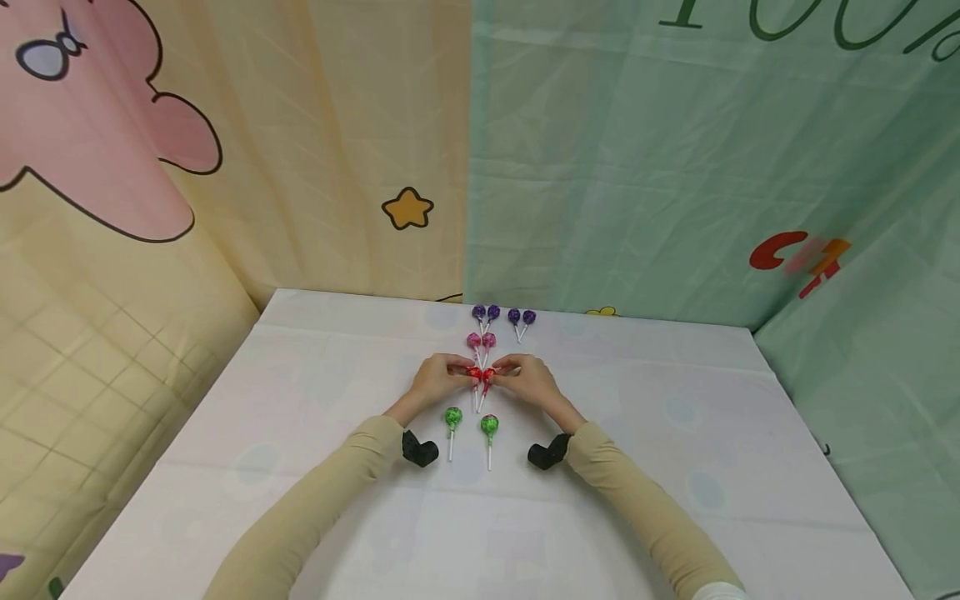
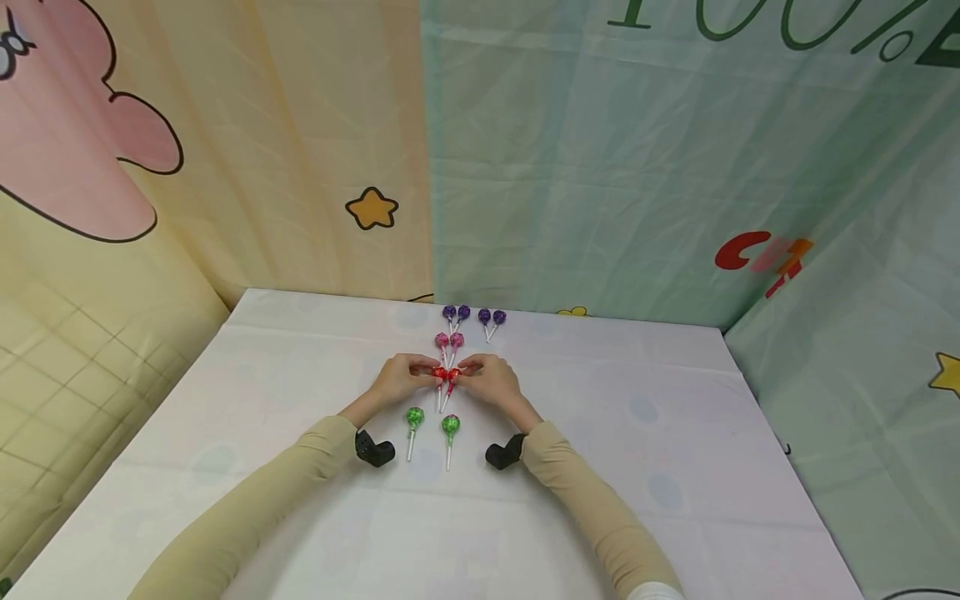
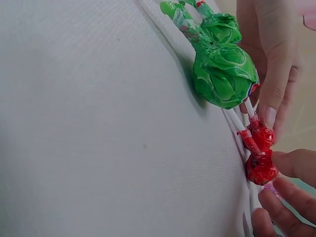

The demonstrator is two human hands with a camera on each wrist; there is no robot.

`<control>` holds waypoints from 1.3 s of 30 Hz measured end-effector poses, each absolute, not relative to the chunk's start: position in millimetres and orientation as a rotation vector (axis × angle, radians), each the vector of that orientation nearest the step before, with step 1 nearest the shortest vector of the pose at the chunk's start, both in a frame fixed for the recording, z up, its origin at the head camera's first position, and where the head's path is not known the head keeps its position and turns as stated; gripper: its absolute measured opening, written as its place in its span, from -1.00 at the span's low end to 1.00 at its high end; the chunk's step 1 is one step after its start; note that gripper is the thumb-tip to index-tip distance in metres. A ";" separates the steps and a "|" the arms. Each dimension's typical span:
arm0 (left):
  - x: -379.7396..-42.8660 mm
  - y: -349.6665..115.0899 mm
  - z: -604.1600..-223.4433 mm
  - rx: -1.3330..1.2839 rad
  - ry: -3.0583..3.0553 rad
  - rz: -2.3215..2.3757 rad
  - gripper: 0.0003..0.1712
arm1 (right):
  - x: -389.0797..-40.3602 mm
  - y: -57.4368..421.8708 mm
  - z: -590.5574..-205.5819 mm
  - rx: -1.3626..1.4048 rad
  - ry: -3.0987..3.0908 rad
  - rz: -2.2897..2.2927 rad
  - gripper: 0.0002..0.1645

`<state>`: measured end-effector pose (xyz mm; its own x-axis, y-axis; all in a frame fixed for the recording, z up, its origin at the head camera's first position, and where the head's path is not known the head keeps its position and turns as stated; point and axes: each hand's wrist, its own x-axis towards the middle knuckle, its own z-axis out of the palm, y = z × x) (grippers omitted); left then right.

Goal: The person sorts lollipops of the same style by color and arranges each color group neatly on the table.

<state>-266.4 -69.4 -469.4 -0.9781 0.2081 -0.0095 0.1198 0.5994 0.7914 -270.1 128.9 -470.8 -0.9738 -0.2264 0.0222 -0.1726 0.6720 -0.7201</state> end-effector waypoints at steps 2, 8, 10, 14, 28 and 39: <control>-266.1 -69.9 -469.7 0.288 2.725 1.333 -0.64 | -268.8 130.2 -469.3 -0.325 2.814 -1.196 -0.69; -262.3 -73.3 -468.8 0.270 2.722 1.370 -0.64 | -263.3 136.2 -466.1 -0.314 2.831 -1.198 -0.69; -260.0 -74.8 -468.2 0.264 2.721 1.395 -0.65 | -260.3 138.3 -465.9 -0.314 2.842 -1.198 -0.69; -253.4 -79.1 -466.7 0.278 2.732 1.434 -0.66 | -252.4 142.7 -465.3 -0.309 2.854 -1.199 -0.69; -229.4 -92.7 -460.3 0.286 2.712 1.421 -0.66 | -224.1 153.2 -469.1 -0.333 2.818 -1.223 -0.72; -212.1 -94.2 -461.4 0.297 2.693 1.427 -0.66 | -207.2 152.9 -474.0 -0.381 2.771 -1.265 -0.74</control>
<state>-212.1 -94.2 -461.4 -0.9781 0.2074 0.0202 0.1332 0.5478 0.8259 -207.2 152.9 -474.0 -0.9666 -0.2535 0.0374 -0.1943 0.6300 -0.7519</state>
